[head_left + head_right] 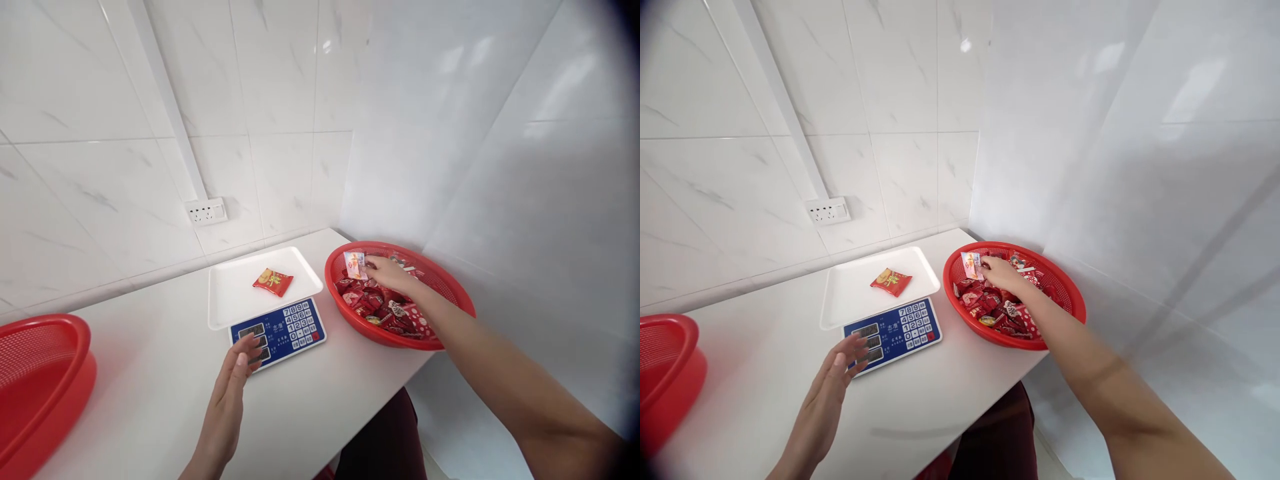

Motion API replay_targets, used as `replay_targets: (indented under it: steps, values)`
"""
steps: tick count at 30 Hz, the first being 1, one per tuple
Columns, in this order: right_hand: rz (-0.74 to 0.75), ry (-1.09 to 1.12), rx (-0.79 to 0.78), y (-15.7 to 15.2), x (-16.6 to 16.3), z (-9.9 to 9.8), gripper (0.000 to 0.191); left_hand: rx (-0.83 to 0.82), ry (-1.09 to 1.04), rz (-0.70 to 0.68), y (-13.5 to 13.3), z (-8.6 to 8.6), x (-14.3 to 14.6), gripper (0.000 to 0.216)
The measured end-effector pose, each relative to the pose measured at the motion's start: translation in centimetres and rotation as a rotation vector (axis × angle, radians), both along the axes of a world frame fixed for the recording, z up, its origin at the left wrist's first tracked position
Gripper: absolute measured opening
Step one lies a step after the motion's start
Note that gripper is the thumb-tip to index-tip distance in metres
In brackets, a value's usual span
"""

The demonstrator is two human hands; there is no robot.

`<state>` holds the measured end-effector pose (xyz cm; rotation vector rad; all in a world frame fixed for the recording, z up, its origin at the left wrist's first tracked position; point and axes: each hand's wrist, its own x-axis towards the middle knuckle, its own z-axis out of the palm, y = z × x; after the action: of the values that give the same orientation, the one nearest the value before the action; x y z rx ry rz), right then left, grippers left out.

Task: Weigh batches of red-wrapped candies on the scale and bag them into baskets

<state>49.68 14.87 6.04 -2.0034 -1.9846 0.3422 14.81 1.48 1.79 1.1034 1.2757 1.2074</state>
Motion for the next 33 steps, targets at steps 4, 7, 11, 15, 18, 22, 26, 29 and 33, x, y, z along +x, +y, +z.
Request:
replay_targets:
  steps: [4, 7, 11, 15, 18, 22, 26, 29, 33]
  values:
    - [0.059, 0.395, -0.077, -3.1, -3.2, 2.0, 0.019, -0.017, 0.033, -0.171, 0.4, 0.0, 1.0, 0.045]
    - [0.322, 0.626, -0.229, -6.3, -7.8, 2.1, 0.016, 0.011, 0.004, -0.302, 1.1, -0.2, 2.4, 0.048]
    - [0.526, 0.719, -0.341, -9.0, -12.8, -0.5, 0.015, 0.061, -0.005, -0.367, 2.7, -0.7, 3.4, 0.04]
    - [0.416, 0.979, -0.318, -8.8, -14.5, -3.3, 0.026, 0.105, 0.026, -0.232, 5.1, 0.1, 2.3, 0.034]
    - [0.278, 1.168, -0.287, -8.3, -14.7, -4.2, 0.04, 0.108, 0.07, -0.098, 7.5, 1.5, 0.6, 0.044]
    - [0.177, 1.333, -0.274, -8.1, -14.9, -4.8, 0.052, 0.147, 0.442, 0.112, 8.8, 2.2, -1.5, 0.075]
    - [0.142, 1.295, -0.174, -7.6, -15.0, -5.4, 0.047, 0.319, 0.732, 0.17, 6.5, 1.0, -2.5, 0.054]
    - [0.134, 1.166, -0.044, -6.8, -15.7, -4.9, 0.03, 0.409, 0.725, 0.116, 4.0, -0.5, -2.4, 0.037]
    - [0.274, 1.074, 0.052, -5.5, -17.9, -3.4, 0.035, 0.469, 0.666, -0.123, 1.4, -2.3, -1.7, 0.025]
